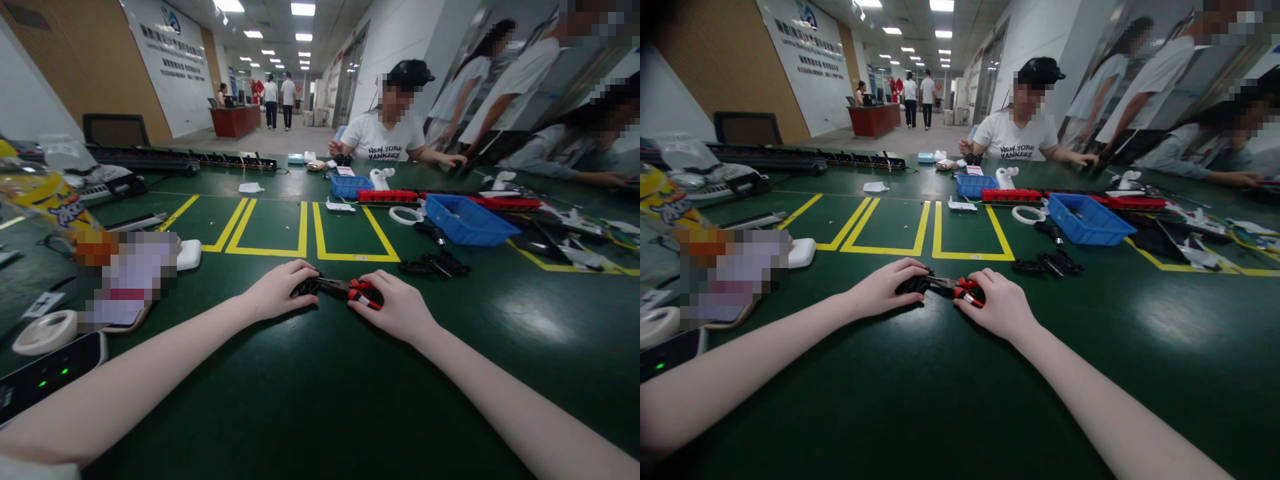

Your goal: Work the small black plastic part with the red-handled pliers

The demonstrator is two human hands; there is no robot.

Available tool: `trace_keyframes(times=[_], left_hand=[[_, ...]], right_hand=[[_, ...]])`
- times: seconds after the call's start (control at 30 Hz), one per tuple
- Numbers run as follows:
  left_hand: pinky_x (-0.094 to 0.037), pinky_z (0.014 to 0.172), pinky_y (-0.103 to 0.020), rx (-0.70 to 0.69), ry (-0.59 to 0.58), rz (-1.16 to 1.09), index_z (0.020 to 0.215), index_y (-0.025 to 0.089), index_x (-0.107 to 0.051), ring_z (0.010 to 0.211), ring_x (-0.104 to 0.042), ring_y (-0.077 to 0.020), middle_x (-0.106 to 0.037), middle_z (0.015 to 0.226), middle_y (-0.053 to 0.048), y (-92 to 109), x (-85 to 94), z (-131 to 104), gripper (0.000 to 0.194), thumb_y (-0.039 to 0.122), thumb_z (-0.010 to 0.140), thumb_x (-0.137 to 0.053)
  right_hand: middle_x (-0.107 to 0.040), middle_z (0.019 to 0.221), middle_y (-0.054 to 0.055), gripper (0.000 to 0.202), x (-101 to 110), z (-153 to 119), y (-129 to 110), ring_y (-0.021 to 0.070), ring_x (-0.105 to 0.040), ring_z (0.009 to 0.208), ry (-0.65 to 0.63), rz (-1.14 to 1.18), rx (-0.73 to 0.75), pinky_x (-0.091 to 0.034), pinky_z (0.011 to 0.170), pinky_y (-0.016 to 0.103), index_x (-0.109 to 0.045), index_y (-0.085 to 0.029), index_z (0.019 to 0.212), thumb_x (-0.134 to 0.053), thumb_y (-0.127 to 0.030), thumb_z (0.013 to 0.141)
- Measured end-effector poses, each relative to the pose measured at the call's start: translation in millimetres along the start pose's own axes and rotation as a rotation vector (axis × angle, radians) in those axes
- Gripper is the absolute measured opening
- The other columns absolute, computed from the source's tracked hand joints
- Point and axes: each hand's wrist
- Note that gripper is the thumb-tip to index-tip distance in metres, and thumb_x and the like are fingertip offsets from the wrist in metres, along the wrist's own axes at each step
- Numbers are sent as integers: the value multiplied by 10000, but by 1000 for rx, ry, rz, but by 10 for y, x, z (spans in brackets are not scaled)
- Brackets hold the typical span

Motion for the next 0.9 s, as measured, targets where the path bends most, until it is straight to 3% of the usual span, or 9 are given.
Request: trace_keyframes(times=[0.33,0.9], left_hand=[[-495,965,-447,-4,4,71,1288,207,-531,1131,-583,-273,-571,1263,-110,-3,-6,0,443,425,916,-630],[-499,944,-464,-3,18,76,1280,228,-524,1116,-596,-285,-588,1224,-106,4,-16,1,433,385,898,-654]], right_hand=[[-669,1040,97,410,-7,-5,-6,259,-641,921,15,-41,30,-528,729,373,-617,-186,1099,-597,-511,850],[-680,1020,83,405,-7,6,-9,255,-654,911,28,-37,26,-530,706,358,-638,-208,1098,-615,-515,835]])
Point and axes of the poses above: each hand's wrist, its own z-axis towards the middle knuckle, its own x-axis out of the back of the hand, y = z × x
